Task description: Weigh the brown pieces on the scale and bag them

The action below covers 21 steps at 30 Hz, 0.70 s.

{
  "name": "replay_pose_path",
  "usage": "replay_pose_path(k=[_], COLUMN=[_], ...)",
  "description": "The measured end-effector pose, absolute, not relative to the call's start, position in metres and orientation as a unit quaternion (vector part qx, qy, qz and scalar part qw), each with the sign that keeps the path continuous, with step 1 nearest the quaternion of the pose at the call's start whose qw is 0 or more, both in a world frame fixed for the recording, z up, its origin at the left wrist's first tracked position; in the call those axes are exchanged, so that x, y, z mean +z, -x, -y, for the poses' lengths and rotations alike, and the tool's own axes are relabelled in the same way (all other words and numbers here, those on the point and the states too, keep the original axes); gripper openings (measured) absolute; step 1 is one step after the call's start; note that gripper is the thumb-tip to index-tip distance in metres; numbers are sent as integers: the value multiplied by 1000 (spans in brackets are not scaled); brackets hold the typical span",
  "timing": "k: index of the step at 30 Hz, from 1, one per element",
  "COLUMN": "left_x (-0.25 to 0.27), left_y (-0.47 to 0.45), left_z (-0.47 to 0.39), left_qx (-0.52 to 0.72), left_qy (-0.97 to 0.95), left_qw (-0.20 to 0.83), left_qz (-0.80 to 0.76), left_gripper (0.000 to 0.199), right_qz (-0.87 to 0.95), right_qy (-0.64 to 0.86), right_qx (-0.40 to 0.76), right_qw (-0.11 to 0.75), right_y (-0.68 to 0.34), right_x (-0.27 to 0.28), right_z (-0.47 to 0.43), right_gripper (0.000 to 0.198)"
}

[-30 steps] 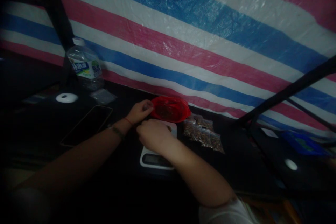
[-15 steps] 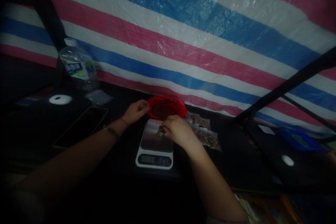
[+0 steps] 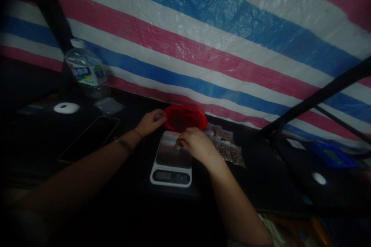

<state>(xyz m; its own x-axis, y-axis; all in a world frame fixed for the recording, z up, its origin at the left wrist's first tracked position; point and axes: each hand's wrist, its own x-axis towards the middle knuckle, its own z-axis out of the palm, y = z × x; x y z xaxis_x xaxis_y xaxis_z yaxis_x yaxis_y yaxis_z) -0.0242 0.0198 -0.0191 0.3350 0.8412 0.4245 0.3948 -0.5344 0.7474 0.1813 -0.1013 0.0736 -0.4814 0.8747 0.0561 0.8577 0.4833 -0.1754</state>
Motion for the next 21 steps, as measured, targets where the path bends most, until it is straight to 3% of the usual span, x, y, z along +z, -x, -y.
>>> replay_pose_path(k=[13,21], left_x=[-18,-17], left_y=[24,23], left_z=[-19,-15], left_qx=[413,415], left_qy=[-774,-788], left_qw=[271,254], left_qz=[-397,-379], left_gripper=[32,30], right_qz=[833,825], right_qy=[530,553], right_qx=[44,103], right_qw=[155,61], right_y=[-203,-213], right_x=[92,41], right_z=[72,-15], right_gripper=[17,28])
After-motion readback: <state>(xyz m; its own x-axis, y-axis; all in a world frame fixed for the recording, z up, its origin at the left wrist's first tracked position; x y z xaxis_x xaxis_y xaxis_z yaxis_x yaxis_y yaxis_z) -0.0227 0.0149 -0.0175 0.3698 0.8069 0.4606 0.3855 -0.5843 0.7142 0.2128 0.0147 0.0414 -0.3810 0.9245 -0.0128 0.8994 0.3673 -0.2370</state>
